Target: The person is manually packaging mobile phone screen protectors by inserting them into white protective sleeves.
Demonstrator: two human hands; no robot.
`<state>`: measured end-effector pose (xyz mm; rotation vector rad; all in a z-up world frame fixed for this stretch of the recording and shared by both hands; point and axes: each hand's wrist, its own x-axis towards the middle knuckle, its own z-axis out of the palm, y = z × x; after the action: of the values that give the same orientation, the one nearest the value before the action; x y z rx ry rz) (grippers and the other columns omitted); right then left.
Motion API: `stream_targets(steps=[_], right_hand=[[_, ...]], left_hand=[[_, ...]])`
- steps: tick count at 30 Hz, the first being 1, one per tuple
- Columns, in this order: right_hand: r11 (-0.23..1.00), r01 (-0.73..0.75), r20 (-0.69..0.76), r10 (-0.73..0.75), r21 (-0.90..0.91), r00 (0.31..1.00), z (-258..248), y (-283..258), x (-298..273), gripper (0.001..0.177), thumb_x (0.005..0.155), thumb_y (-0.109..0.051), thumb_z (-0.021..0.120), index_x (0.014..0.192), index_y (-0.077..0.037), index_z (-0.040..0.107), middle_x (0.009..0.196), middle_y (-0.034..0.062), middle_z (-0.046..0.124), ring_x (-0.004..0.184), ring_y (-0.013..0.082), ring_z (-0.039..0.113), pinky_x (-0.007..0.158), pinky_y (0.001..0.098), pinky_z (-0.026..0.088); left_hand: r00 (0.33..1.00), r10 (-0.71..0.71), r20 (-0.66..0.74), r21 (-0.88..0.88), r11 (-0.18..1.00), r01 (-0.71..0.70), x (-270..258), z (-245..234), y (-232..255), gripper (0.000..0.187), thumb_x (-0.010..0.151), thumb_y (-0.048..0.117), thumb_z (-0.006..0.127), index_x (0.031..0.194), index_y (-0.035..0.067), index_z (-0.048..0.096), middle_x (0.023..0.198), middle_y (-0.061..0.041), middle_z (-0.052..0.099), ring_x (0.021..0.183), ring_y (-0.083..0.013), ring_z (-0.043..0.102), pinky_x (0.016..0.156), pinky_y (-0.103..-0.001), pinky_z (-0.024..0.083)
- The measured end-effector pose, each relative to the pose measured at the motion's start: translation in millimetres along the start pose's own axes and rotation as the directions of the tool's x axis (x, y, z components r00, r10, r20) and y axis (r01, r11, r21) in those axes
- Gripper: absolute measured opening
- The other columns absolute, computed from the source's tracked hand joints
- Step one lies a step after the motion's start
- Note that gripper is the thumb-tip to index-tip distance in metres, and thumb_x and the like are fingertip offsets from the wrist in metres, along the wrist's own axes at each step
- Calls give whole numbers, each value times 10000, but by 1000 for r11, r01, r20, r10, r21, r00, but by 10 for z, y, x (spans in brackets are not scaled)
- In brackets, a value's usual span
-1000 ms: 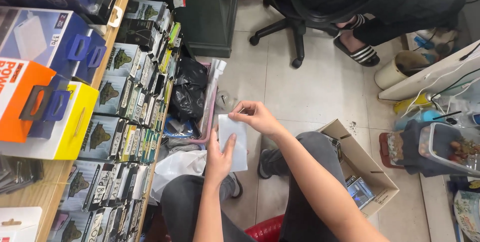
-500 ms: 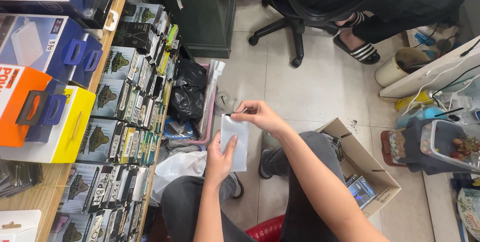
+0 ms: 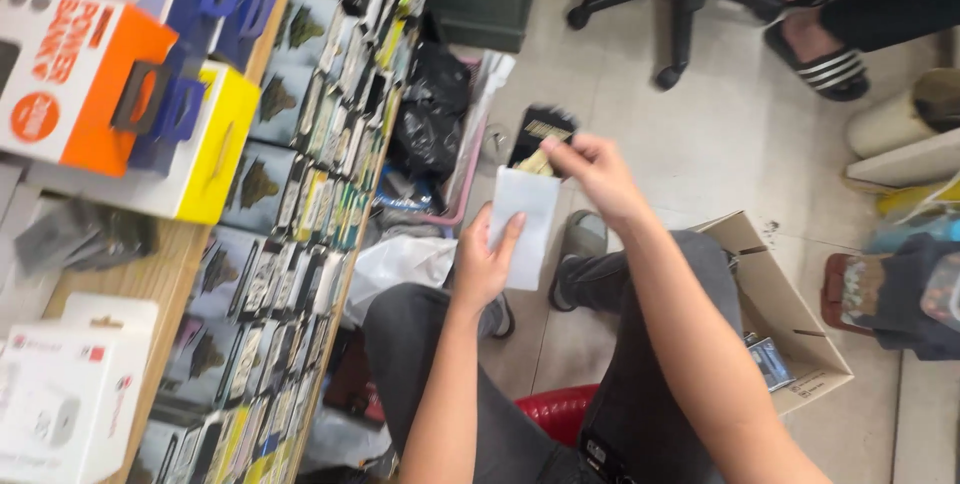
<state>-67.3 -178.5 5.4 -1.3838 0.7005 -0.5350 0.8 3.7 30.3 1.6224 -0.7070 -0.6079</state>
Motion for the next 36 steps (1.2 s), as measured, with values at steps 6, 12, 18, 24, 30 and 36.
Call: stream_targets(steps=[6,12,18,24,30,36], right_hand=[[947,36,-220,37,318,975,-250,-12,83,273,1053,-329,634,905,-103,593,777,3,638,630,53,645,691,182,546],[998,-13,-77,18,64,997,-53,-4,-3,302,1043,-321,674,919,-46,654,757,19,609,626,74,613,651,191,530],[997,70,30,-69,-40,997,27,-15,-28,194,1021,-244,689,1029,-51,674,829,86,663,650,123,602,652,233,521],[895,368,255,-305,-252,917,-18,-119,-54,577,1099,-137,457,1621,-201,220,1600,242,348,1349,429,474,977,550,519],[903,270,529,-58,-334,847,220,-384,-291,503,1023,-300,540,1515,-226,466,1495,141,550,1033,336,702,849,441,572],[962,105,716,113,-252,689,172,-546,-374,452,1016,-239,507,1464,-190,546,1443,142,605,1184,262,647,988,446,533]], left_hand=[[996,-79,-47,-56,996,76,-14,-57,-17,221,1013,294,618,955,83,650,762,-55,702,720,-120,589,714,-314,528],[993,-109,-48,-164,981,100,-48,-25,-240,255,1072,292,524,971,97,653,820,3,684,828,-74,555,801,-294,530],[992,-124,-4,-148,981,122,-8,-11,-294,243,1035,321,583,989,108,693,772,-18,697,704,-71,597,718,-260,526],[994,-105,-5,-140,985,103,-7,-35,-6,237,1030,280,587,967,75,686,751,-31,707,699,-78,599,692,-261,519],[989,-116,-88,-227,969,94,50,-25,-251,204,1031,236,588,1051,65,697,821,-45,742,707,-83,629,708,-260,550],[987,-103,-125,-250,966,69,30,-82,-105,146,1025,167,560,1058,86,676,852,-28,758,771,-55,649,766,-280,583]])
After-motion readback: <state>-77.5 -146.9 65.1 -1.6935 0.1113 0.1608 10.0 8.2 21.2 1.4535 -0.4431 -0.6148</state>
